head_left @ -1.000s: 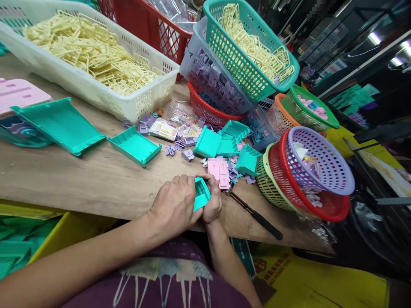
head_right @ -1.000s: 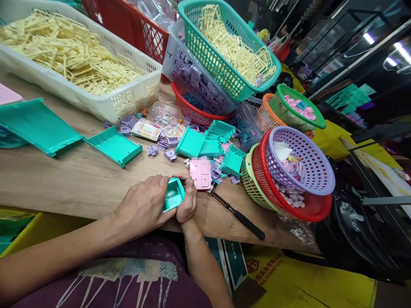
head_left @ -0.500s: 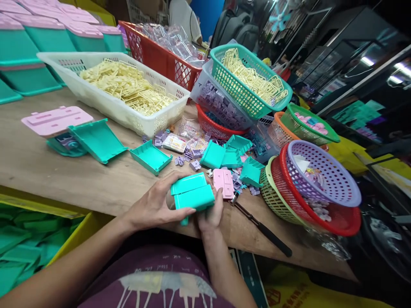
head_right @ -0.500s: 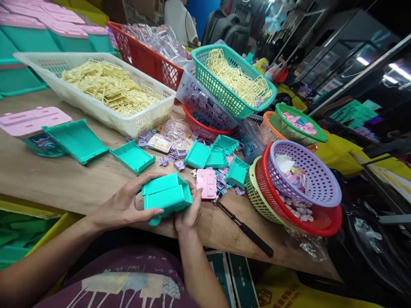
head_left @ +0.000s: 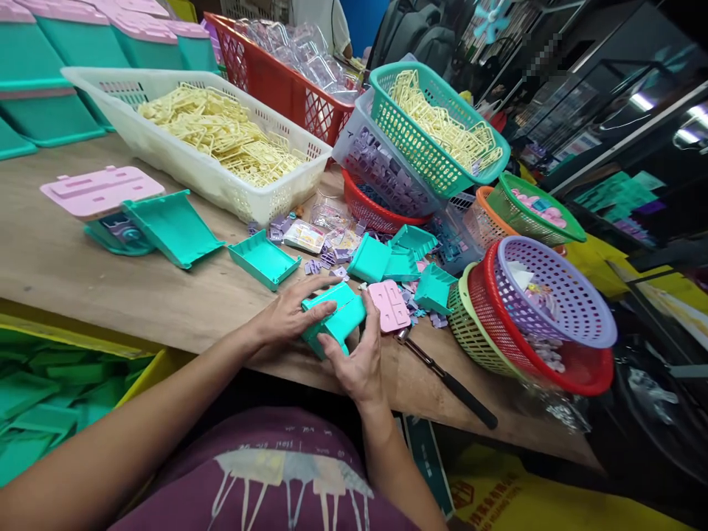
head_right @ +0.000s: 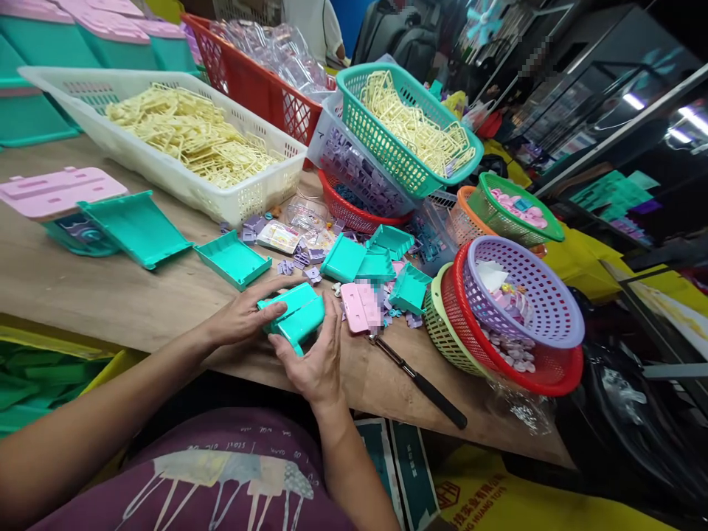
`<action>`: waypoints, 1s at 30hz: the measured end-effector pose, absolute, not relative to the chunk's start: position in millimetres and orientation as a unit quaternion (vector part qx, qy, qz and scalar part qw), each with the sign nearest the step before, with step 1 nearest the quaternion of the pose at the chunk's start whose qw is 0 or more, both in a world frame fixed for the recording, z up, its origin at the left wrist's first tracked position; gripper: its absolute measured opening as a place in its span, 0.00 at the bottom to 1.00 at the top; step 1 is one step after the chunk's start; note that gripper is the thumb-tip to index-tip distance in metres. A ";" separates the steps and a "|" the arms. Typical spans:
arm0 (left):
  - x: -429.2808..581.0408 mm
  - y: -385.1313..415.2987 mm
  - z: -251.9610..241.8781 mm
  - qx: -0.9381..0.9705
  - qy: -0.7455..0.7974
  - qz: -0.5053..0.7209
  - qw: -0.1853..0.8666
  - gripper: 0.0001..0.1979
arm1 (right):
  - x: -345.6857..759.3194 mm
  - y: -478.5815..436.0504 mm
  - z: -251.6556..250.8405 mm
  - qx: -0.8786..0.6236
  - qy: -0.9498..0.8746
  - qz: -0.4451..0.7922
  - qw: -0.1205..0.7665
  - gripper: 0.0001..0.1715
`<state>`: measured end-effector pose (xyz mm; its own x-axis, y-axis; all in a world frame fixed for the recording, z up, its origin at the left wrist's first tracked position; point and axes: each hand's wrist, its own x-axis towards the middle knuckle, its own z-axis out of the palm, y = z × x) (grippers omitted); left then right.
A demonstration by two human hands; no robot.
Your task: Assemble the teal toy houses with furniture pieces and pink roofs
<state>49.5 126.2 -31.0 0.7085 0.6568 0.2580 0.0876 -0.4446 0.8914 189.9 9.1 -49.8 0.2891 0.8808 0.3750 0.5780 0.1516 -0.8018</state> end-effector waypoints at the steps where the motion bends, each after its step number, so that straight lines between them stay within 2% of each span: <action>1: 50.8 130.6 -32.9 0.793 0.211 0.291 0.492 0.31 | 192.9 9.4 -53.3 -0.625 -0.584 0.153 0.496 0.51; 4: 58.1 135.4 -36.1 0.780 0.176 0.288 0.527 0.31 | 203.1 8.0 -59.8 -0.614 -0.596 0.144 0.497 0.50; 13: 71.6 120.1 -39.8 0.713 0.232 0.351 0.561 0.30 | 204.6 8.7 -56.5 -0.604 -0.638 0.085 0.471 0.46; 30: 69.3 119.7 -47.7 0.699 0.218 0.361 0.578 0.28 | 210.5 5.4 -75.2 -0.593 -0.603 0.154 0.511 0.43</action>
<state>69.3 119.7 -47.7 0.6443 0.7219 0.2523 -0.1117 -0.2376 0.9649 210.5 5.4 -75.2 0.2244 0.8727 0.4336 0.5572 0.2501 -0.7918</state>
